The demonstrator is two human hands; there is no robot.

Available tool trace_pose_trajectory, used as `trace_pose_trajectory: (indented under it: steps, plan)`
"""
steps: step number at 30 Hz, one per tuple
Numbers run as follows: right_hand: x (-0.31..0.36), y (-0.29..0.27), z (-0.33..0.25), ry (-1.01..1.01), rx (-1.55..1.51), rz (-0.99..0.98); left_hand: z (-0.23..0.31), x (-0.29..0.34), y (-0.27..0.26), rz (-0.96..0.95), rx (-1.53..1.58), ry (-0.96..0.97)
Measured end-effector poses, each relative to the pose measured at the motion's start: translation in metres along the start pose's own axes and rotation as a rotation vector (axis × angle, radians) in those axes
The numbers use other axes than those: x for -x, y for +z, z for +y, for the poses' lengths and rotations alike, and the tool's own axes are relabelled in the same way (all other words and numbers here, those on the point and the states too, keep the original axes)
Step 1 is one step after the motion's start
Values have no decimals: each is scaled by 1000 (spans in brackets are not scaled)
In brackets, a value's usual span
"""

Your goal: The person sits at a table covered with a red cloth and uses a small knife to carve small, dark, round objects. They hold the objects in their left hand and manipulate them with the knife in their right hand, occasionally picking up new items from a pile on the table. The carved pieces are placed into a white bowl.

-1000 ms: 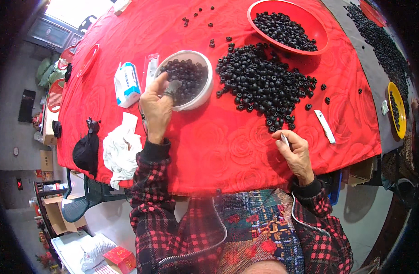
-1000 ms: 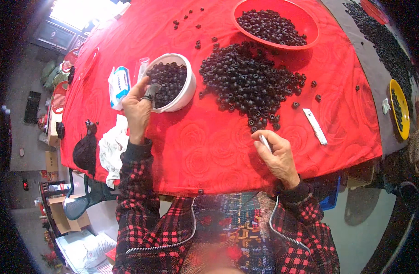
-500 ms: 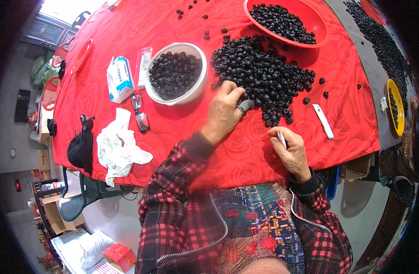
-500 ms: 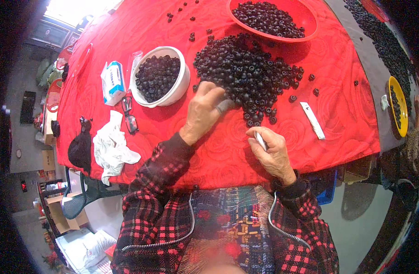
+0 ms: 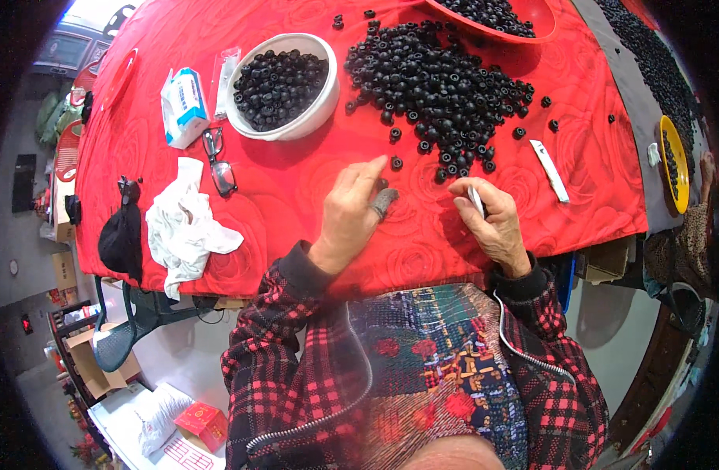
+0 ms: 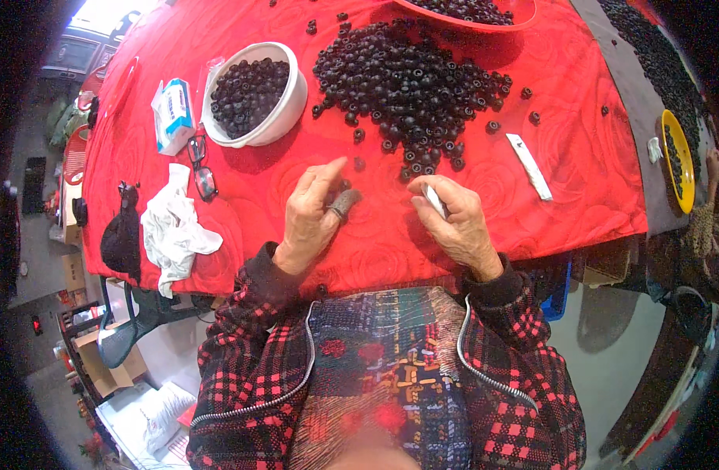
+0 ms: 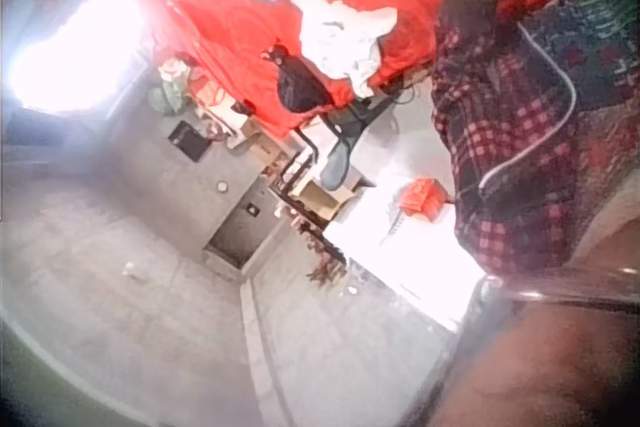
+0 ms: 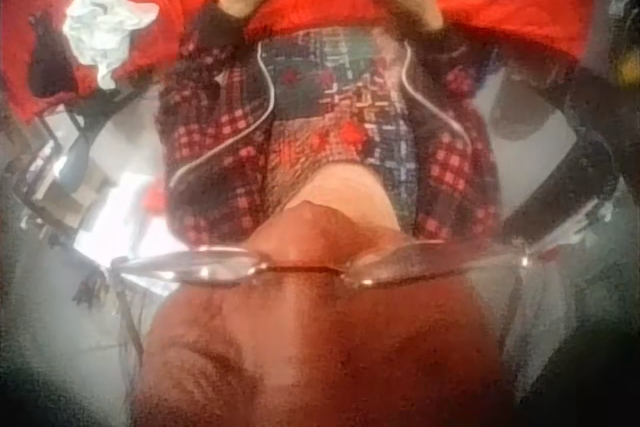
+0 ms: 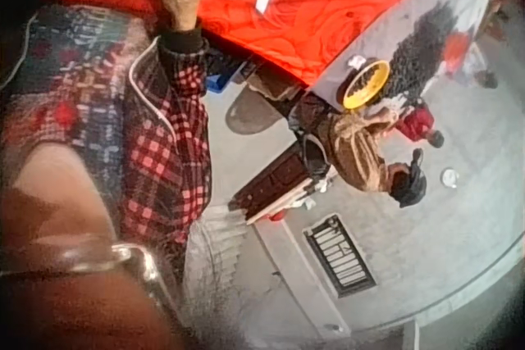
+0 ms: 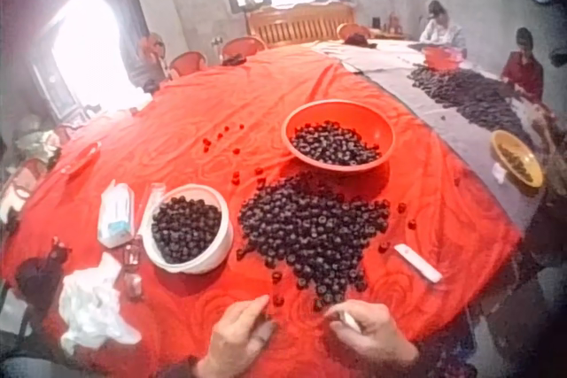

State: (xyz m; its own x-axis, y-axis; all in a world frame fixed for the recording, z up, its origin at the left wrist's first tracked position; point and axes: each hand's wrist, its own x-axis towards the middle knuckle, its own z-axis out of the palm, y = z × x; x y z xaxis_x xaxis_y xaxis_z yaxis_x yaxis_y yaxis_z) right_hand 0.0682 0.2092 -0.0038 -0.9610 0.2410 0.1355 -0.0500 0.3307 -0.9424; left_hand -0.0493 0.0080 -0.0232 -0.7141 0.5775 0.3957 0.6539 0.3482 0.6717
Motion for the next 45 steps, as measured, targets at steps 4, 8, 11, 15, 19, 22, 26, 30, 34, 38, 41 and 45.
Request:
trace_pose_trajectory:
  steps: [4,8,11,15,19,22,26,30,34,38,41,45]
  plan:
    - [1,1,-2,30,-9,5,0,3,-10,57,-45,-74]
    - [1,2,1,-1,12,23,-5,0,-7,42,-36,11]
    - [0,2,-3,30,50,3,-5,-6,-7,-36,-70,18]
    - [0,4,-2,20,26,-6,-1,-7,-12,-67,-118,26]
    - [3,3,-4,55,-48,20,16,-3,-18,-215,910,-609]
    - [2,8,-16,3,-114,-19,24,4,-18,-299,1215,-749]
    - [-6,12,-34,-113,-18,-146,33,15,-8,-391,1453,-787]
    - [-1,17,-29,-166,-95,-192,31,22,-6,-516,1662,-838]
    - [3,18,-24,-250,-55,-164,39,26,-2,-480,1779,-948]
    - [8,20,-27,-285,-7,-148,43,33,-2,-407,1779,-981]
    - [10,20,-31,-323,16,-139,47,29,-9,-451,1662,-949]
    - [12,20,-30,-410,46,-128,51,29,-17,-467,1673,-914]
